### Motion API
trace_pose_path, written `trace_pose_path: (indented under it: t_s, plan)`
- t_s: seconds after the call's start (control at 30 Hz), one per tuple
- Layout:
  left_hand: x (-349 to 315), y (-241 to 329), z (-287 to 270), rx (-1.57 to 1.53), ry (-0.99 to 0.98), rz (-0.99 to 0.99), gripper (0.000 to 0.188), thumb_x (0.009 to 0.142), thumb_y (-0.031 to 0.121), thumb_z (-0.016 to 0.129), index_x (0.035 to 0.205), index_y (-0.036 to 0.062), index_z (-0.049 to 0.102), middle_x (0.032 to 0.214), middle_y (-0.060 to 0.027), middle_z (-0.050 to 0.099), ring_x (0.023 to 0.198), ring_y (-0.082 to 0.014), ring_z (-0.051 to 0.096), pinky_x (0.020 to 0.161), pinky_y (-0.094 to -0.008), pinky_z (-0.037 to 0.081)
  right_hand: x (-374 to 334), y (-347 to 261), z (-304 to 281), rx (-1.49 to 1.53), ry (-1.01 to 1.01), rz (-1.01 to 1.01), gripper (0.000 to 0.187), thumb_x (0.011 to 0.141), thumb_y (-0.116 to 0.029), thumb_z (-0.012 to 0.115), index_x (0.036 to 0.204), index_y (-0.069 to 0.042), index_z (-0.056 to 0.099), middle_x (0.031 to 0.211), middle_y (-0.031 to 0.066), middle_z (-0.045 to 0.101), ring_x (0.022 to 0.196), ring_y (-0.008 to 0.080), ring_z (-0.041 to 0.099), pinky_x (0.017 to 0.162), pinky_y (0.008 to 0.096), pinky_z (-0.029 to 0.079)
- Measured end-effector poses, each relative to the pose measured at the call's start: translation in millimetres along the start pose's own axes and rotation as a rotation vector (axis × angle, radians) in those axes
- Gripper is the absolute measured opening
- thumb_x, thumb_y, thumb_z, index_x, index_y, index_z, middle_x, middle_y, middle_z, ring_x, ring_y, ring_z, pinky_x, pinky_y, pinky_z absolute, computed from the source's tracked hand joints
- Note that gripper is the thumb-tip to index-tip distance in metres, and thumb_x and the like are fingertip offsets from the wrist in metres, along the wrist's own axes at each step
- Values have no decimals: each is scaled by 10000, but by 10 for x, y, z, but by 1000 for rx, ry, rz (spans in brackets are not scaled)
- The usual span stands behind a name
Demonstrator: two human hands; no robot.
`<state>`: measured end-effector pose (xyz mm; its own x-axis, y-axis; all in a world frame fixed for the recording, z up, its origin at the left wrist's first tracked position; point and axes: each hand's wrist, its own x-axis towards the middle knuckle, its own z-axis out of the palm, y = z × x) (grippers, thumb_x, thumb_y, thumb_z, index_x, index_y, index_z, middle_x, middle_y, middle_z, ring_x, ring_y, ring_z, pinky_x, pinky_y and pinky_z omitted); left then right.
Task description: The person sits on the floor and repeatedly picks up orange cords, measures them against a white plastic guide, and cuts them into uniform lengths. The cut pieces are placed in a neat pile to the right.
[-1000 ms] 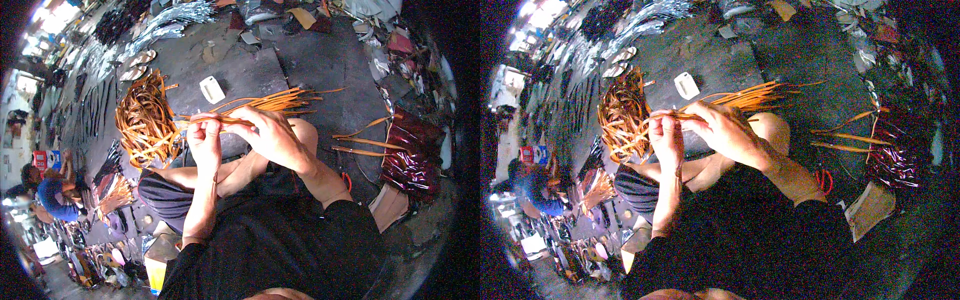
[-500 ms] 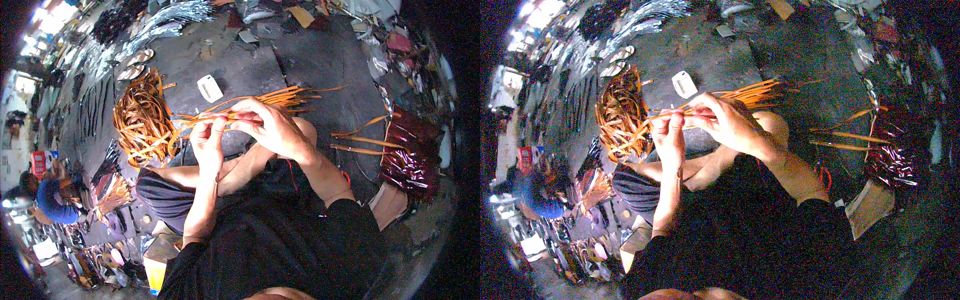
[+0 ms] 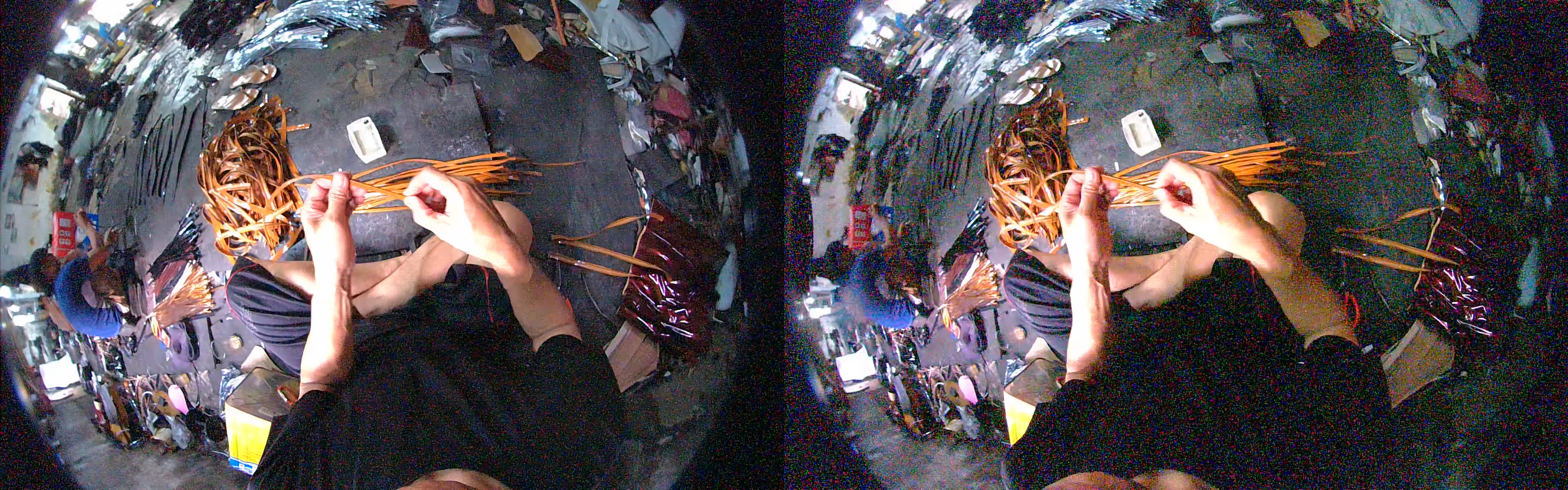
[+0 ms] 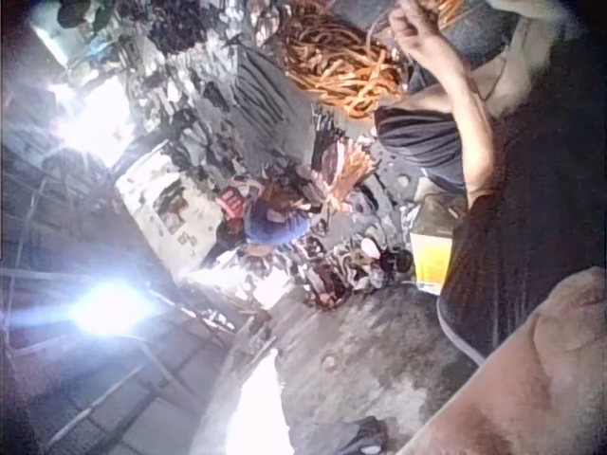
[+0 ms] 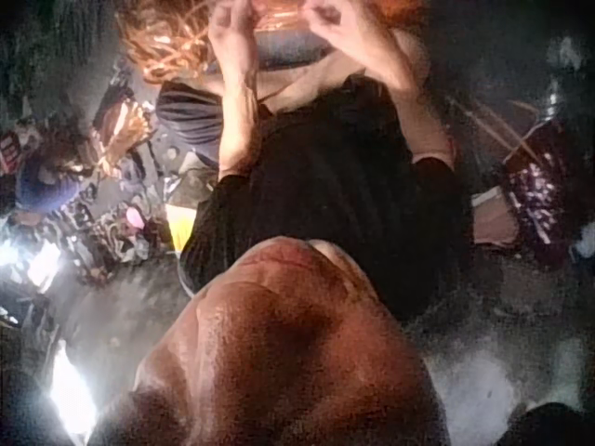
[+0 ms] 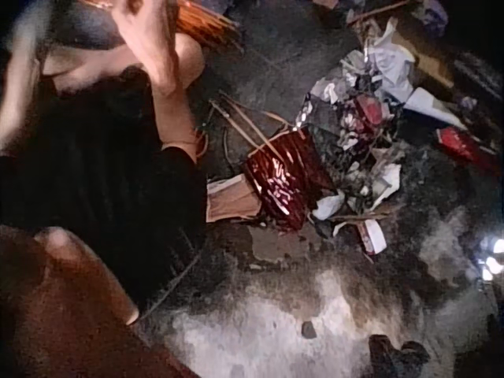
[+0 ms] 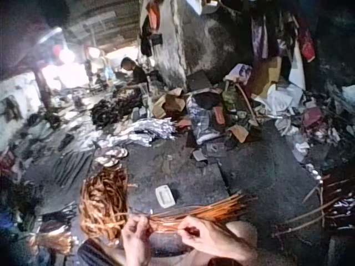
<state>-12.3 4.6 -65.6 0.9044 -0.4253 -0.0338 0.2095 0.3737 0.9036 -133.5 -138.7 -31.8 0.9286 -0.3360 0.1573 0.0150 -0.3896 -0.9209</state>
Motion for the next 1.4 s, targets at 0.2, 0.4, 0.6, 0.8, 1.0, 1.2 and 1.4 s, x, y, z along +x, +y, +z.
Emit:
trace_pose_path:
  t_s: [0.2, 0.4, 0.6, 0.8, 1.0, 1.2, 1.4]
  plan:
    - [-63, -59, 13, 31, -94, -96, 141, 925, 195, 608, 859, 72, 623, 837, -16, 626, 725, -101, 580, 711, -241, 483, -126, 82, -161, -177, 4, -31, 183, 849, -92, 660, 994, -24, 572, 858, 88, 648, 793, 151, 641, 703, 301, 520]
    - [-150, -180, 116, 93, -139, -11, 151, 932, 190, 601, 836, 78, 632, 789, -1, 627, 700, -74, 545, 687, -232, 459, 112, 143, 196, 164, 0, -5, 152, 899, -97, 616, 999, 6, 567, 903, 92, 652, 828, 156, 650, 732, 289, 531]
    - [-76, -80, -41, 46, -88, -73, 162, 930, 196, 606, 905, 42, 650, 773, -22, 644, 690, -76, 558, 671, -217, 454, 179, 106, 221, 80, -45, 5, 114, 896, -85, 621, 932, 0, 553, 774, 42, 608, 726, 93, 593, 642, 252, 498]
    - [-4, 54, -10, 49, -29, -112, 175, 921, 195, 620, 871, 34, 665, 806, -37, 662, 712, -90, 591, 685, -220, 475, 272, 81, 157, 63, -35, -83, 115, 889, -88, 626, 885, -3, 550, 744, 32, 589, 685, 79, 555, 597, 249, 470]
    - [278, 215, -490, -227, 18, -224, 247, 949, 209, 565, 1056, -10, 605, 866, -59, 662, 768, -124, 647, 678, -208, 535, 128, 215, -201, 32, -110, 2, 79, 893, -85, 615, 889, -28, 561, 728, -31, 543, 625, 32, 450, 535, 200, 373]
    - [344, 269, -628, -238, 53, -216, 265, 944, 215, 573, 1062, -20, 608, 879, -73, 671, 790, -132, 661, 658, -208, 547, -27, 292, -422, -58, -101, 44, 99, 874, -81, 627, 922, -20, 566, 780, 12, 592, 708, 75, 542, 630, 240, 456]
    - [192, 126, -186, -23, -106, -61, 181, 942, 200, 582, 909, 40, 660, 1012, -64, 666, 807, -108, 602, 768, -248, 482, 241, 255, -297, -235, 48, -298, 163, 867, -107, 652, 964, 3, 579, 896, 68, 660, 817, 180, 637, 738, 299, 503]
